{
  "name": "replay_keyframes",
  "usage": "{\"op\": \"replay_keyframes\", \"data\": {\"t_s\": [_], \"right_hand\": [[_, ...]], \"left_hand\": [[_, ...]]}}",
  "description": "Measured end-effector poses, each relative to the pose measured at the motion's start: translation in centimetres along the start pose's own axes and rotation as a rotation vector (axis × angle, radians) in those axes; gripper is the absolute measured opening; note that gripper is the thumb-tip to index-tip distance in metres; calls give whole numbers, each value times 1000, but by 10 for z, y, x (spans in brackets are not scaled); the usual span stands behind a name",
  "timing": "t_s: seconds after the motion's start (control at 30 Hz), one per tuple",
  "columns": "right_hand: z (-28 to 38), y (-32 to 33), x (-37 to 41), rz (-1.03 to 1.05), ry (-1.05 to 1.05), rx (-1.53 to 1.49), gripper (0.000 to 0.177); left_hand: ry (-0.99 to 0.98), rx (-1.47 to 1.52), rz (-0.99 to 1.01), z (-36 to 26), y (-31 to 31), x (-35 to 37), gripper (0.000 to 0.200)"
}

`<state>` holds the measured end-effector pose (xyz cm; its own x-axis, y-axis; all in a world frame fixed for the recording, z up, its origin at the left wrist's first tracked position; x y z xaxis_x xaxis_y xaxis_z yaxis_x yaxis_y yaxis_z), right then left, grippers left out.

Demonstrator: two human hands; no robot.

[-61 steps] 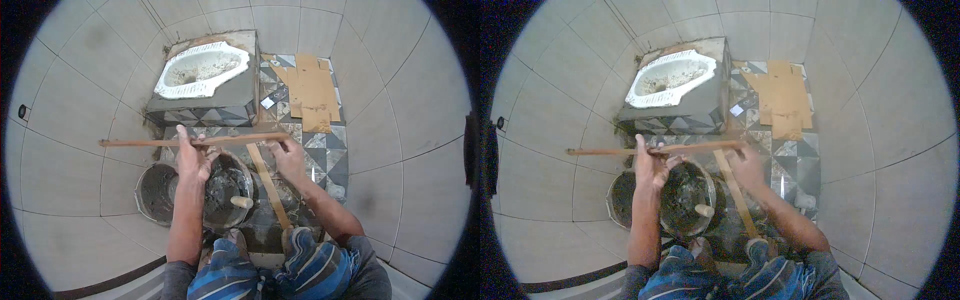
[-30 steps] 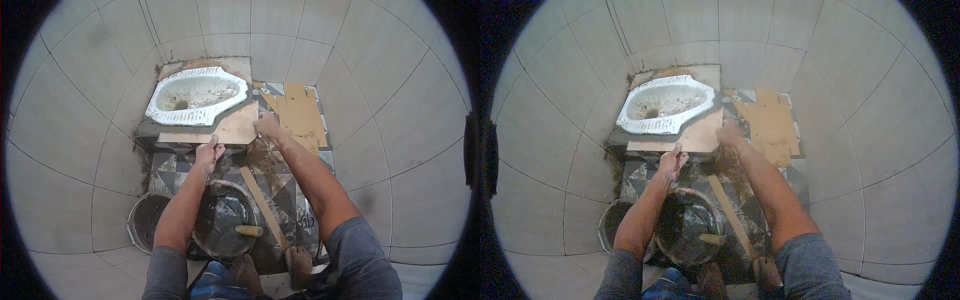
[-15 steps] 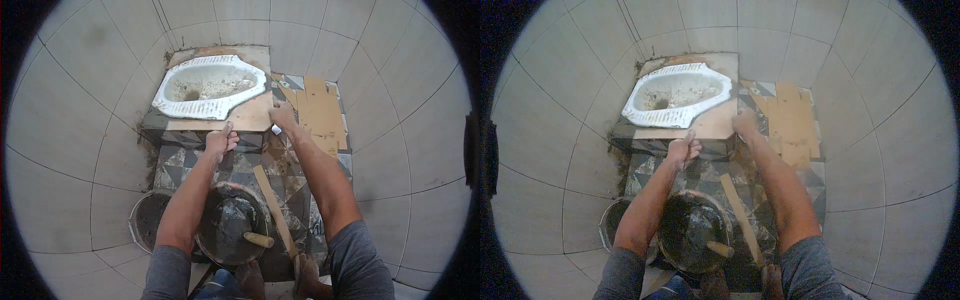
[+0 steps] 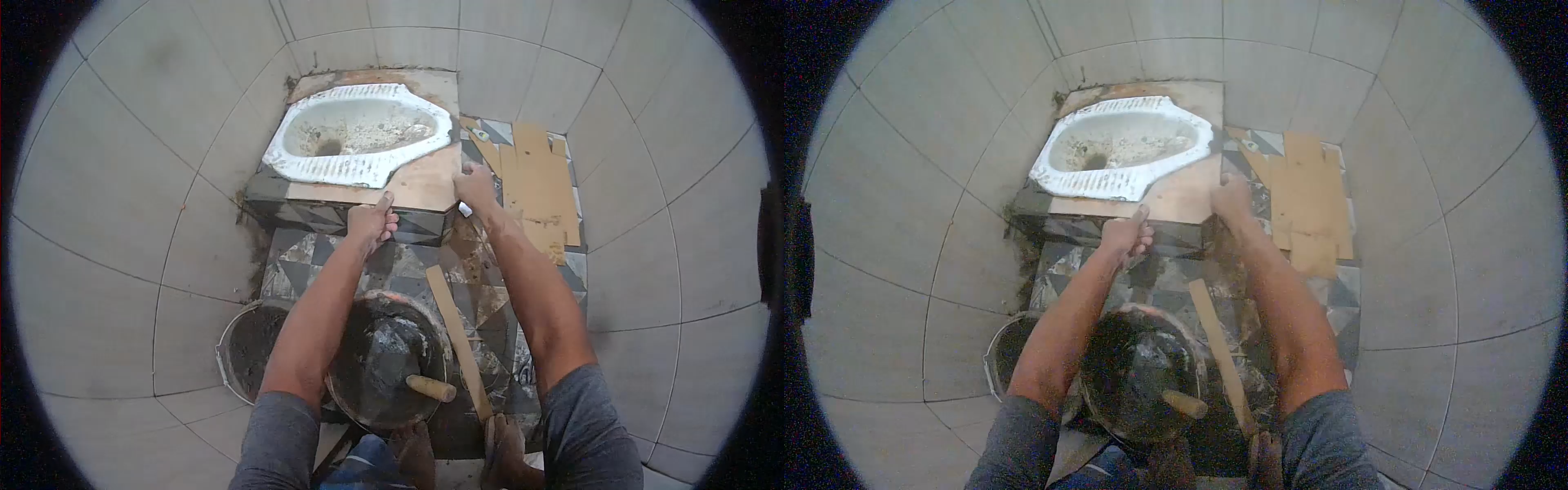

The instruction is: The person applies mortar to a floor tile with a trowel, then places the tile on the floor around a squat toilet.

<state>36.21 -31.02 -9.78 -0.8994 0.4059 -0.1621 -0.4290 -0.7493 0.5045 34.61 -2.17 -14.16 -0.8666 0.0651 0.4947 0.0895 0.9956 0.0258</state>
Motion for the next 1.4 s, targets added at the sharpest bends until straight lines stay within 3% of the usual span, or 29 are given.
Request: {"op": "replay_keyframes", "data": {"t_s": [0.1, 0.13, 0.17, 0.2, 0.23, 0.27, 0.3, 0.37, 0.4, 0.47, 0.6, 0.7, 0.93, 1.03, 1.27, 1.33, 1.4], "right_hand": [[17, 5, 13, 35, -4, 100, 44], [21, 10, 15, -28, 23, 93, 49], [25, 17, 16, -90, 48, 88, 56], [16, 9, 14, 112, -128, 171, 61], [20, 5, 16, 121, -126, 169, 61], [27, 6, 21, 105, -85, 242, 60], [31, 8, 25, 86, -46, 317, 60], [46, 3, 30, 142, 68, 465, 63], [59, -6, 35, 201, 190, 606, 66], [68, -18, 38, 272, 174, 628, 73], [67, -43, 40, 400, 70, 673, 95], [71, -49, 39, 358, 82, 768, 102], [68, -50, 41, 322, 52, 700, 99], [63, -57, 41, 384, 65, 732, 106], [54, -66, 39, 272, 73, 754, 102], [60, -63, 35, 177, 76, 805, 100], [59, -69, 35, 239, 55, 766, 95]], "left_hand": [[-126, -97, -66, -6, 16, 13, 46], [-228, -377, -121, -13, 30, 13, 47], [-226, -378, -135, -8, 40, 15, 47], [-357, -462, -370, -18, 62, 29, 49], [-487, -542, -602, -28, 80, 47, 53], [-472, -568, -613, -29, 92, 49, 73], [-467, -567, -609, -25, 102, 44, 73], [-655, -789, -757, -36, 115, 43, 95], [-654, -788, -751, -36, 122, 37, 95], [-652, -847, -641, -41, 124, 19, 108], [-578, -891, -578, -44, 124, 10, 111], [-570, -883, -600, -48, 126, 10, 108], [-517, -949, -572, -61, 140, -1, 109], [-559, -964, -576, -58, 140, 1, 107], [-570, -1148, -604, -65, 123, 11, 104], [-643, -1199, -535, -62, 108, 12, 101], [-725, -1183, -481, -58, 98, 7, 94]]}}
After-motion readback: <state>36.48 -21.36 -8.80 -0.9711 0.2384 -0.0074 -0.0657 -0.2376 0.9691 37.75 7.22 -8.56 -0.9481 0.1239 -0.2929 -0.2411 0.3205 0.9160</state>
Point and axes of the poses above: each hand's wrist, its own x-axis away from the middle knuckle, its own y-axis out of the back of the hand, z = x × y, the point moved 9 cm from there along -x, towards the middle knuckle
